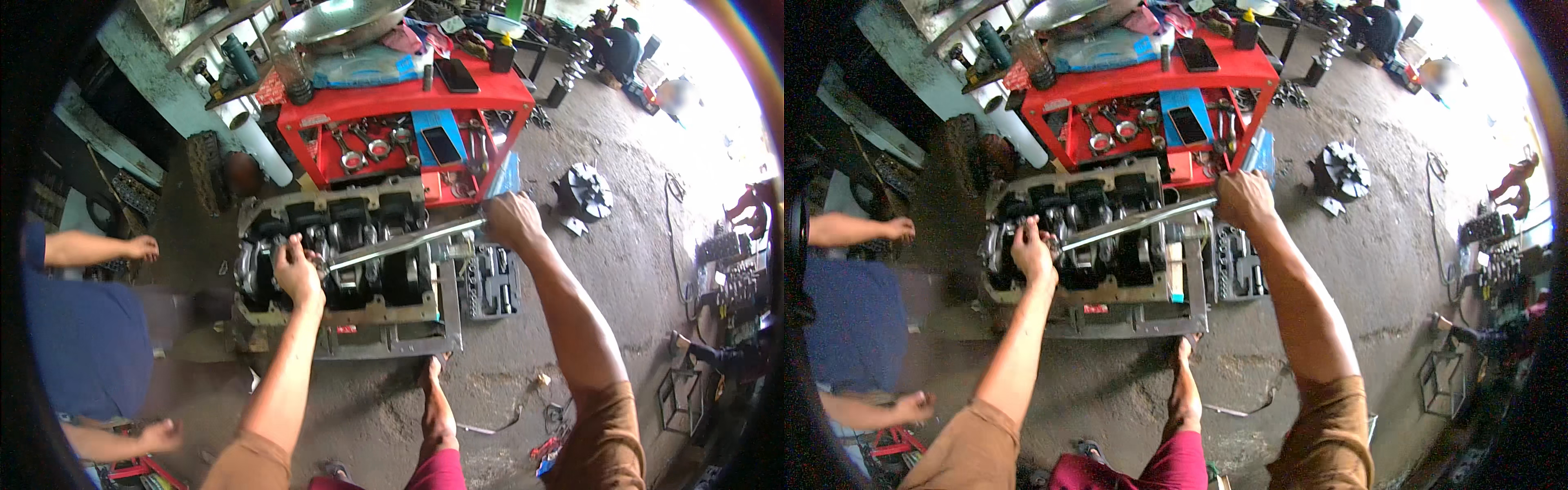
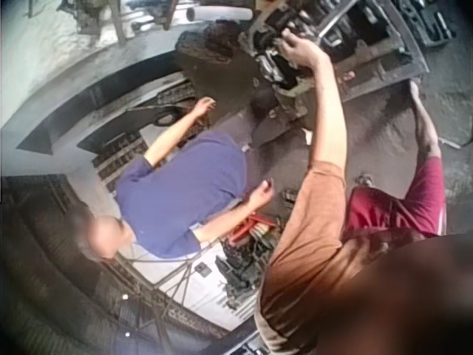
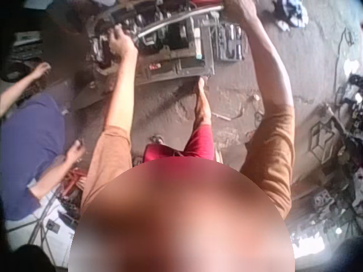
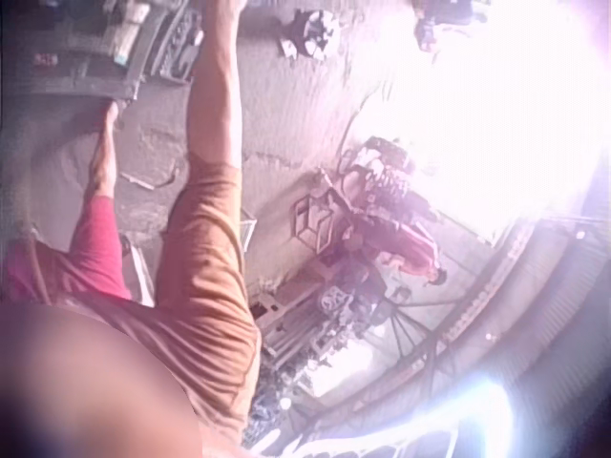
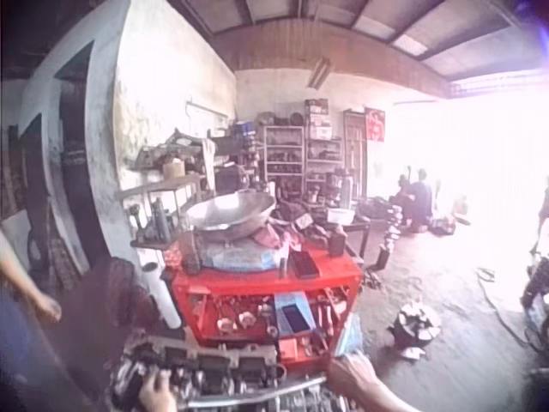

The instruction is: The person selects sockets from a toolbox and uses a torque wrench to tighten bolts on an engine block. A coworker assists by holding the engine steady while the person applies torque to multiple fasteners.

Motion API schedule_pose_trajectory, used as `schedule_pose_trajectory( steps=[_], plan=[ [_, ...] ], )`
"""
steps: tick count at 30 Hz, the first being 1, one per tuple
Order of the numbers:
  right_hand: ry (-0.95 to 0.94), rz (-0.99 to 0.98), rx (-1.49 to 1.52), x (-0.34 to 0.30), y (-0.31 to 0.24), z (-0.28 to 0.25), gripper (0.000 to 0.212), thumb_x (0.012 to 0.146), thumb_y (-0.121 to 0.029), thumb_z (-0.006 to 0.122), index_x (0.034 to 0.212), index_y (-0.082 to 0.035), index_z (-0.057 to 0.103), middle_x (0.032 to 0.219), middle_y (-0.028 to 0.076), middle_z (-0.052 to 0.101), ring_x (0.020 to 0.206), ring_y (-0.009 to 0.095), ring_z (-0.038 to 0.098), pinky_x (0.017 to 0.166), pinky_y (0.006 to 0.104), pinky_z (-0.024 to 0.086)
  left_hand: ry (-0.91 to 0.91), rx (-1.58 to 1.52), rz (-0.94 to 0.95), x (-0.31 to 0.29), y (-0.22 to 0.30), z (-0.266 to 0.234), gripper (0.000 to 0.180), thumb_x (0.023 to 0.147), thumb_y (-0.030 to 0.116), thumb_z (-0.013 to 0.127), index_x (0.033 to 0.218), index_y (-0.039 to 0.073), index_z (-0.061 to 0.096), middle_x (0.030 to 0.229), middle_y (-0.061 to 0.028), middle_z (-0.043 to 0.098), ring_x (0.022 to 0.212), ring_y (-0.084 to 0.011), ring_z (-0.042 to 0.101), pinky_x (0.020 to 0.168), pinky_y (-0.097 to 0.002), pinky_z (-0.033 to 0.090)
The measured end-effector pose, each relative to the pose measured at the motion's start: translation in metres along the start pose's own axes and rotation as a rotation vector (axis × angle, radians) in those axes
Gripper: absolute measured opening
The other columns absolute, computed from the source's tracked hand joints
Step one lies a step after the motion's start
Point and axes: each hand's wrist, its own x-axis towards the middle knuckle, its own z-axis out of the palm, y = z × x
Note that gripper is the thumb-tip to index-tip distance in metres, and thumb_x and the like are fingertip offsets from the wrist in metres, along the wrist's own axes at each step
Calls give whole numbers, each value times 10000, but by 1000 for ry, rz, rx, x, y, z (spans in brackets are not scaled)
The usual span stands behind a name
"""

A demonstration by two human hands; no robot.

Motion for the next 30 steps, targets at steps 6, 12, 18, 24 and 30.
schedule_pose_trajectory(
  steps=[6, 12, 18, 24, 30],
  plan=[
    [-28, 85, -94, 42, 75, -54, 132, 693, -151, 663, 799, -73, 682, 828, 167, 680, 812, 334, 672, 752, 430, 539, -326, -240, 123, 10, 20, 84, 208, 971, 257, 572, 1047, 75, 637, 699, 13, 568, 581, -59, 559, 412, -193, 386],
    [-161, 138, -114, 53, 109, -14, 165, 720, -246, 711, 803, -104, 707, 820, 146, 698, 807, 328, 687, 782, 452, 524, -421, -94, 236, 18, -4, 117, 195, 978, 229, 562, 1085, 87, 641, 745, 21, 580, 649, -60, 535, 546, -224, 417],
    [-561, -17, -261, 21, 88, -42, 481, 664, -494, 788, 881, -69, 725, 856, 147, 702, 826, 319, 681, 729, 419, 539, -619, -17, 193, 33, -18, 112, 196, 965, 240, 586, 1045, 84, 675, 776, 15, 605, 680, -60, 555, 569, -213, 419],
    [-221, 346, 88, -63, 51, -32, 334, 682, -297, 790, 869, -60, 647, 861, 173, 668, 850, 359, 648, 744, 465, 520, -396, 32, 302, 25, -23, 121, 247, 946, 292, 608, 945, 56, 681, 643, -36, 645, 612, -105, 614, 581, -291, 472],
    [162, 349, -18, -73, 48, 2, 166, 695, -196, 724, 799, -70, 693, 834, 167, 676, 830, 346, 658, 771, 451, 514, 34, 3, 115, 10, -10, 139, 523, 985, 476, 426, 842, 50, 693, 650, -105, 665, 634, -234, 670, 632, -406, 494]
  ],
)
